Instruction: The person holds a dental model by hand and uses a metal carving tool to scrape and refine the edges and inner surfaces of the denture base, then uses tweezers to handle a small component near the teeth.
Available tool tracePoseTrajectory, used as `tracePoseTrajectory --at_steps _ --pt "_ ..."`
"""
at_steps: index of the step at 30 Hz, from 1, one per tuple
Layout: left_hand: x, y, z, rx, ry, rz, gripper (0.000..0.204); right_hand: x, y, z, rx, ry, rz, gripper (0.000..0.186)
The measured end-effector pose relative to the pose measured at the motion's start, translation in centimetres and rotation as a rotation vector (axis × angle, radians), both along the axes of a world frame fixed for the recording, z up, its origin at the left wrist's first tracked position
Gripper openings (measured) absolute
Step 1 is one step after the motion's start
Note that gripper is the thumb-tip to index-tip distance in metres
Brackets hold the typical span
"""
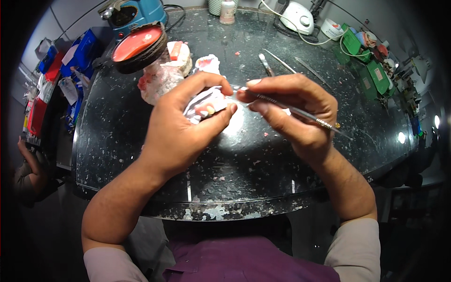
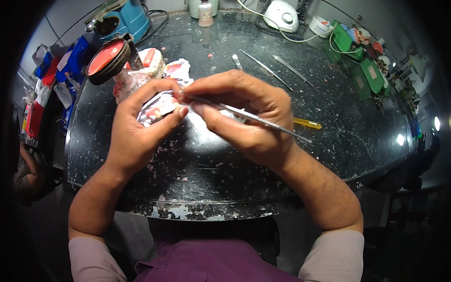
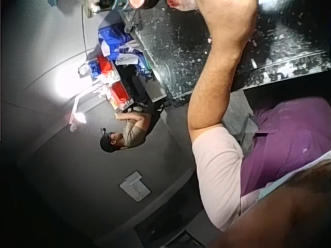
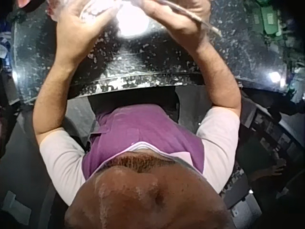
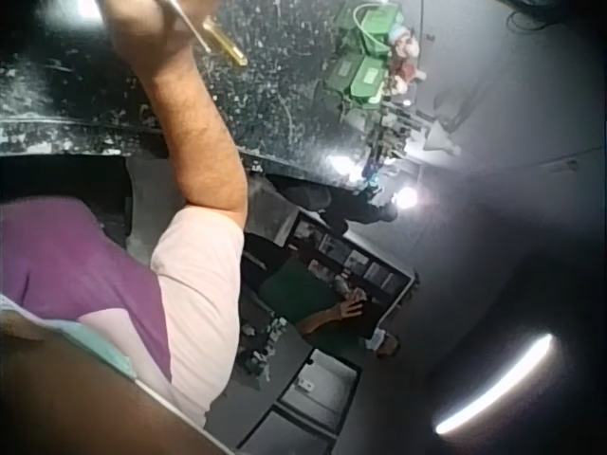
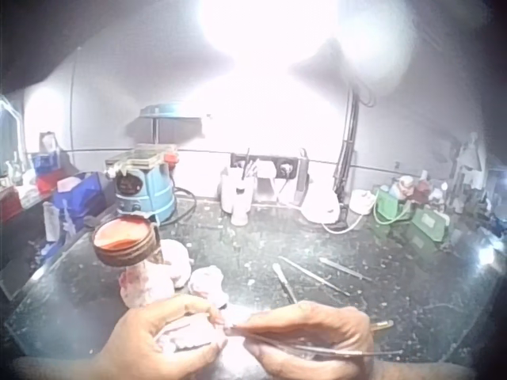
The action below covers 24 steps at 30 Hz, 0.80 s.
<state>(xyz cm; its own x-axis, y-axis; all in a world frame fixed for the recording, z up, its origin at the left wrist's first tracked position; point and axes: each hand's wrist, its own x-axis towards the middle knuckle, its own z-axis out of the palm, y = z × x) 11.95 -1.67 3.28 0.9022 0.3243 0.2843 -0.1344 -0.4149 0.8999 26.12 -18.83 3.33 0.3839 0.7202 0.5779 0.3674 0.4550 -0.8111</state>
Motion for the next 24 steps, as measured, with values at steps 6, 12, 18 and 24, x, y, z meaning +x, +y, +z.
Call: tracePoseTrajectory --at_steps 6,12,18,24 --pt "-0.2 0.5 0.1 0.086 -0.149 -0.012 0.033 -0.2 0.3 -0.1 0.093 -0.291 -0.017 0.029" --pt "0.4 1.1 -0.6 0.301 -0.291 -0.045 0.041 -1.2 0.4 -0.2 0.143 -0.470 -0.123 0.031" --pt "0.0 0.6 -0.3 0.241 -0.246 -0.055 0.041 -1.5 0.5 -0.4 0.199 -0.512 -0.190 0.029" --pt "-0.2 0.4 -0.5 0.132 -0.236 -0.123 0.039 -1.9 -0.2 -0.1 0.132 -0.503 -0.167 0.034"
